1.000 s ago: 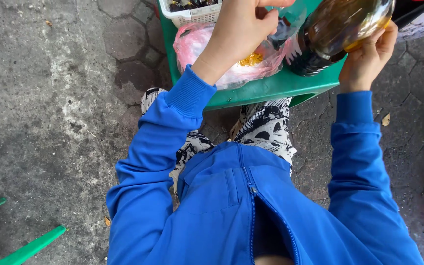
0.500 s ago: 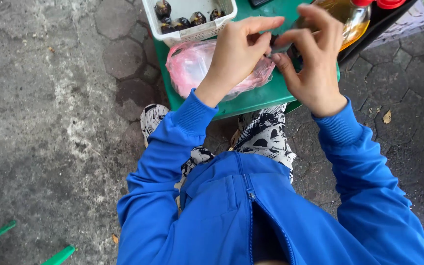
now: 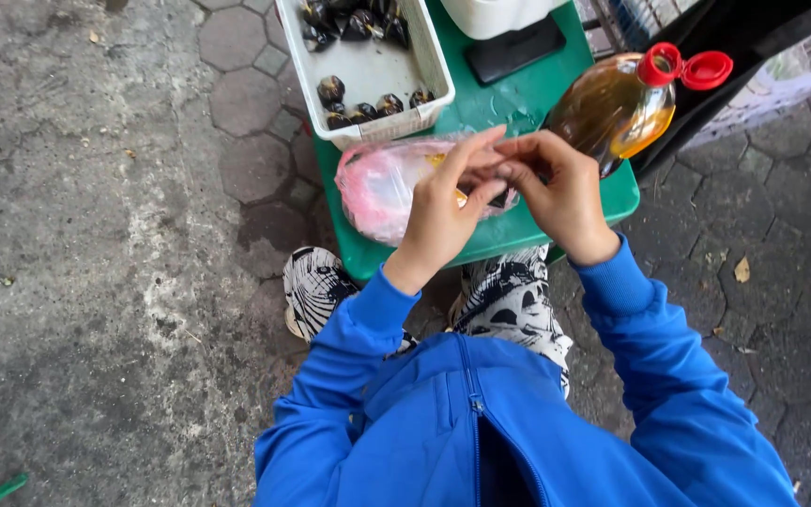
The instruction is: The person packages cooked mussels by hand, placing individual mussels into small plastic bags, adding sauce from a large bottle, and securing each bag with a rubber band.
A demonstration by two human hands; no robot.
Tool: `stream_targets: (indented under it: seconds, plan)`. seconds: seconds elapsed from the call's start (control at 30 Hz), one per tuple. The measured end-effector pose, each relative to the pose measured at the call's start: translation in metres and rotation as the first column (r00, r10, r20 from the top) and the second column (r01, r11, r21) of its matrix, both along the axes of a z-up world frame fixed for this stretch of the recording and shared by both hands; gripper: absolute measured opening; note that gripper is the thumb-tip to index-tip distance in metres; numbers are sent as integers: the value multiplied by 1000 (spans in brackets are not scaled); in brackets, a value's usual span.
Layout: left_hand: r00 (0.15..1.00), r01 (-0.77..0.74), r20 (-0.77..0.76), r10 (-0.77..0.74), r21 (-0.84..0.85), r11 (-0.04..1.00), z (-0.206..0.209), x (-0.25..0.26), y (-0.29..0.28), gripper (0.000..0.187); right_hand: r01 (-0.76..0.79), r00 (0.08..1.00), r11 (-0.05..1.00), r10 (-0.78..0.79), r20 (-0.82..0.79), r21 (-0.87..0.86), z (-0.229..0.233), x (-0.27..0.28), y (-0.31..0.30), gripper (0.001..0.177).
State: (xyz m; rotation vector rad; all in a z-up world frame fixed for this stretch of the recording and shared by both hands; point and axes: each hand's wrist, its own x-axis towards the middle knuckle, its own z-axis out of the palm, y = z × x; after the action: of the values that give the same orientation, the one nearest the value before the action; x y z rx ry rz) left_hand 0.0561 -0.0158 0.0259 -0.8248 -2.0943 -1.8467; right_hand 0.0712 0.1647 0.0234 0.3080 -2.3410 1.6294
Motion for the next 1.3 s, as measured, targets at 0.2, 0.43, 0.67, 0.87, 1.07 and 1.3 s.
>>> stream_targets:
  seconds: [0.2,0.43,0.67,0.87,1.07,1.3]
  plan:
    - [988,44,148,-41,-16,999,-37,-13,-29,63,-45,979,956,99,-177,289,1,-1,-18,12]
    - [979,-190,32,201,-213,958,-92,-10,-50,13,-184,925,977,208,318,-105,-89,-62,-23,19]
    - [934,-349,18,357,-178,920,-75,11,-57,11,105,981,632,63,-186,768,-162,-98,-4,33]
    - [937,-330,65,345,-166,929,-81,14,-53,12,46,987,613,94,-130,789,-166,-97,5,16]
    - [939,-314,78,336,-209,926,-82,5,-42,14,29,999,834,-33,-2,552,-93,-65,-14,15]
    - [978,-210,-42,207,-246,946,-75,-6,-38,15,-145,988,968,131,81,206,-38,-11,-24,12]
